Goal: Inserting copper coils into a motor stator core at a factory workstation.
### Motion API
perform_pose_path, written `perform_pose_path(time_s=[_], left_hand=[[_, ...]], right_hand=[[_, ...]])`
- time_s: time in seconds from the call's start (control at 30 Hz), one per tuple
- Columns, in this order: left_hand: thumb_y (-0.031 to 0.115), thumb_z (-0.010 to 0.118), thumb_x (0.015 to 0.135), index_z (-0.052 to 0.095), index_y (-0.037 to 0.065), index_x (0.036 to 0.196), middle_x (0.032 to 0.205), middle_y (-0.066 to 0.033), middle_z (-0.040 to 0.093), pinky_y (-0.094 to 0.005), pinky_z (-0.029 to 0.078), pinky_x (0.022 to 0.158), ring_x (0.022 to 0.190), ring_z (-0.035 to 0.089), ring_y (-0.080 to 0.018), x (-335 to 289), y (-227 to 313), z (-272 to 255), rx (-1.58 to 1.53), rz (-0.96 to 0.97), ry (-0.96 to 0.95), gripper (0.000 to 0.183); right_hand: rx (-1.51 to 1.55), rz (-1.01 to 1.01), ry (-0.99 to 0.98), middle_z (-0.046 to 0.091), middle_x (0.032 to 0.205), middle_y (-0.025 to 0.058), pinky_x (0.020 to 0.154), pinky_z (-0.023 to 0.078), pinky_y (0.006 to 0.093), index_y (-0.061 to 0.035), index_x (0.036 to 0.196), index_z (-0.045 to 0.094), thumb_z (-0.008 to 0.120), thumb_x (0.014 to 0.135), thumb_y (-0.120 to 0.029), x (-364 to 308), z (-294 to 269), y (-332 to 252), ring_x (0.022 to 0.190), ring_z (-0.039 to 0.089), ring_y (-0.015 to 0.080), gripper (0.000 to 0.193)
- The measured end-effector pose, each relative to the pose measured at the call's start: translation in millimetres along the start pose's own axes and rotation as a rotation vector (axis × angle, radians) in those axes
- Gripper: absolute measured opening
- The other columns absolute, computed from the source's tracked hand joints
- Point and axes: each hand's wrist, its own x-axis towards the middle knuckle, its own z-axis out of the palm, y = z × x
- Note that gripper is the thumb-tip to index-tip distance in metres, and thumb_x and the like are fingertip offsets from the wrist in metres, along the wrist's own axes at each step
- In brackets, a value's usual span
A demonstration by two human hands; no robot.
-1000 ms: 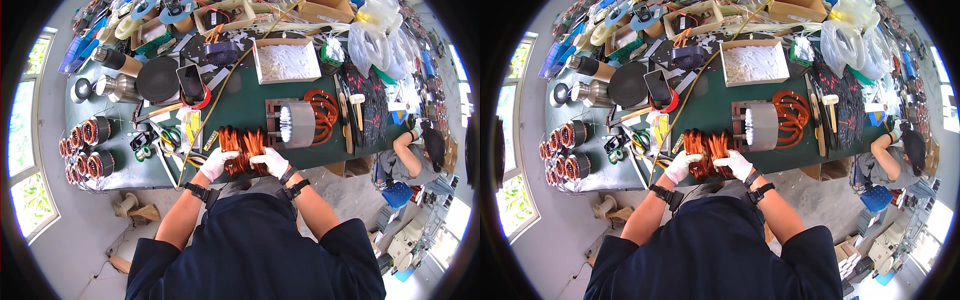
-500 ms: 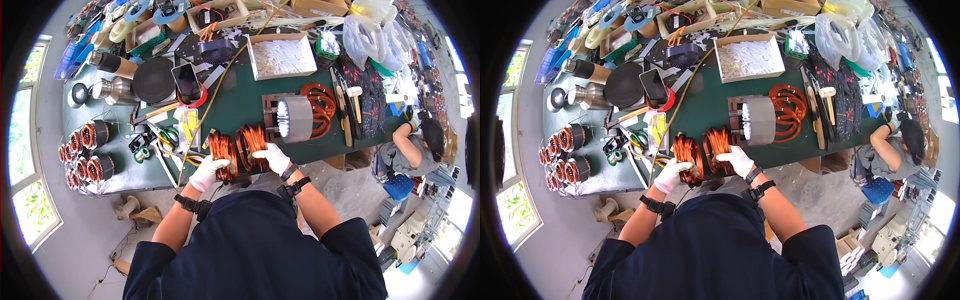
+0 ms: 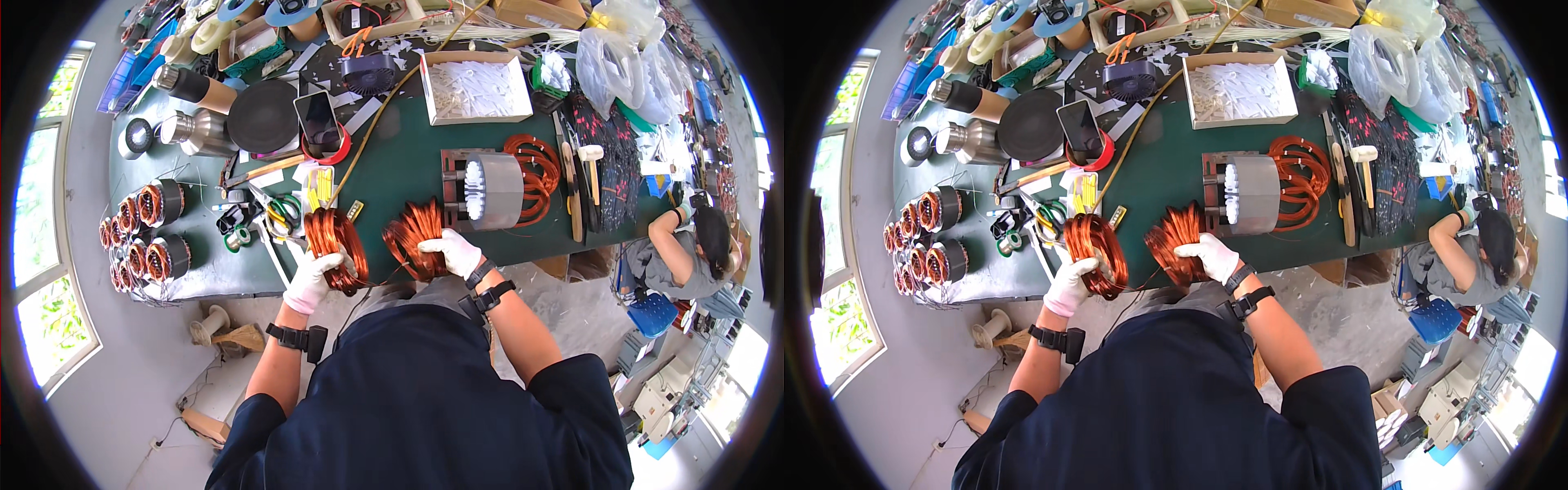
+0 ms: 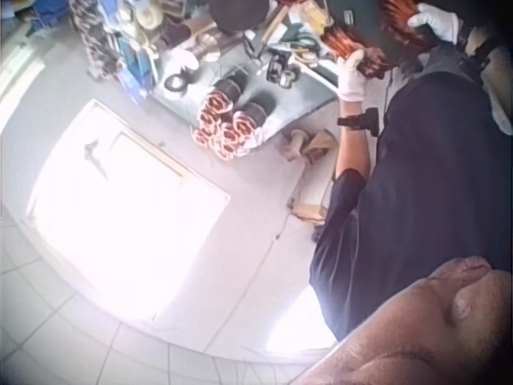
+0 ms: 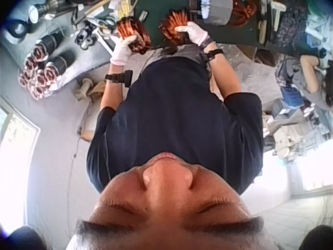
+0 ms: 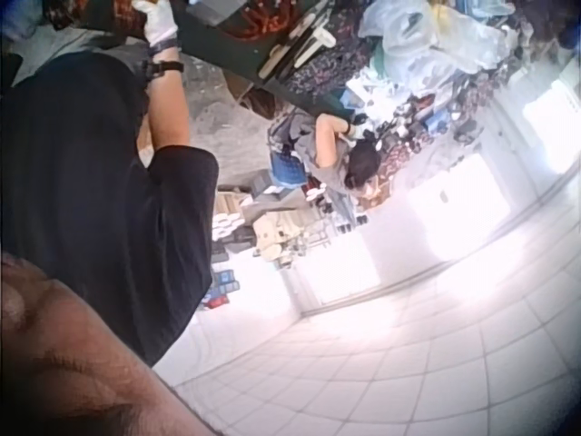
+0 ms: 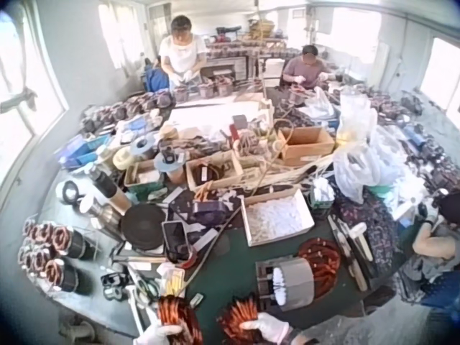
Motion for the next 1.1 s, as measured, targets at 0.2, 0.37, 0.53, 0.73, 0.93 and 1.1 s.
perform_pose_path(time_s=[0.2,0.37,0.53,0.73,0.93,1.1], left_hand=[[0.010,0.066,0.092,0.061,0.003,0.107,0.091,-0.0112,0.067,-0.0423,0.058,0.082,0.086,0.068,-0.0274,-7,5,1,-0.013,-0.008,0.092,0.018],[0.011,0.068,0.093,0.064,0.001,0.103,0.088,-0.0141,0.069,-0.0429,0.059,0.081,0.083,0.070,-0.0279,-9,-2,-2,-0.019,0.046,0.053,0.015],[0.014,0.067,0.094,0.063,0.002,0.104,0.088,-0.0134,0.069,-0.0435,0.059,0.080,0.083,0.069,-0.0276,-18,3,1,-0.066,0.038,0.075,0.016],[0.014,0.068,0.094,0.063,0.002,0.109,0.092,-0.0118,0.070,-0.0398,0.060,0.078,0.086,0.070,-0.0239,-40,23,-8,-0.031,0.070,0.136,0.020],[0.015,0.066,0.096,0.067,0.000,0.107,0.093,-0.0094,0.073,-0.0328,0.059,0.073,0.080,0.071,-0.0183,-57,9,7,0.118,0.046,0.315,0.018],[0.019,0.064,0.103,0.067,0.001,0.105,0.089,-0.0100,0.073,-0.0339,0.059,0.069,0.078,0.072,-0.0196,-28,-69,22,-0.039,-0.043,0.298,0.019]], right_hand=[[-0.105,-0.099,-0.008,0.075,0.108,0.0073,0.091,0.053,0.0316,0.0018,0.116,0.071,0.071,0.089,-0.005,10,-9,17,0.100,0.068,0.0155,0.027],[-0.005,-0.015,-0.120,0.074,0.101,0.0138,0.082,0.058,0.0346,0.0041,0.116,0.066,0.067,0.090,-0.005,5,4,11,0.090,0.072,0.0217,0.028],[0.069,-0.014,-0.131,0.071,0.088,0.0120,0.073,0.058,0.0351,0.0021,0.113,0.066,0.069,0.093,-0.010,3,8,12,0.078,0.071,0.0225,0.024],[-0.036,-0.038,-0.153,0.070,0.077,0.0110,0.064,0.058,0.0348,0.0008,0.109,0.063,0.068,0.095,-0.011,-21,34,-6,0.065,0.069,0.0221,0.019],[-0.234,-0.099,-0.146,0.070,0.076,0.0090,0.059,0.054,0.0297,0.0008,0.110,0.062,0.065,0.099,-0.016,-91,93,-71,0.061,0.067,0.0162,0.020],[-0.453,-0.209,-0.097,0.062,0.069,0.0047,0.055,0.046,0.0265,0.0029,0.111,0.062,0.061,0.103,-0.016,-167,113,-122,0.055,0.056,0.0118,0.021]])
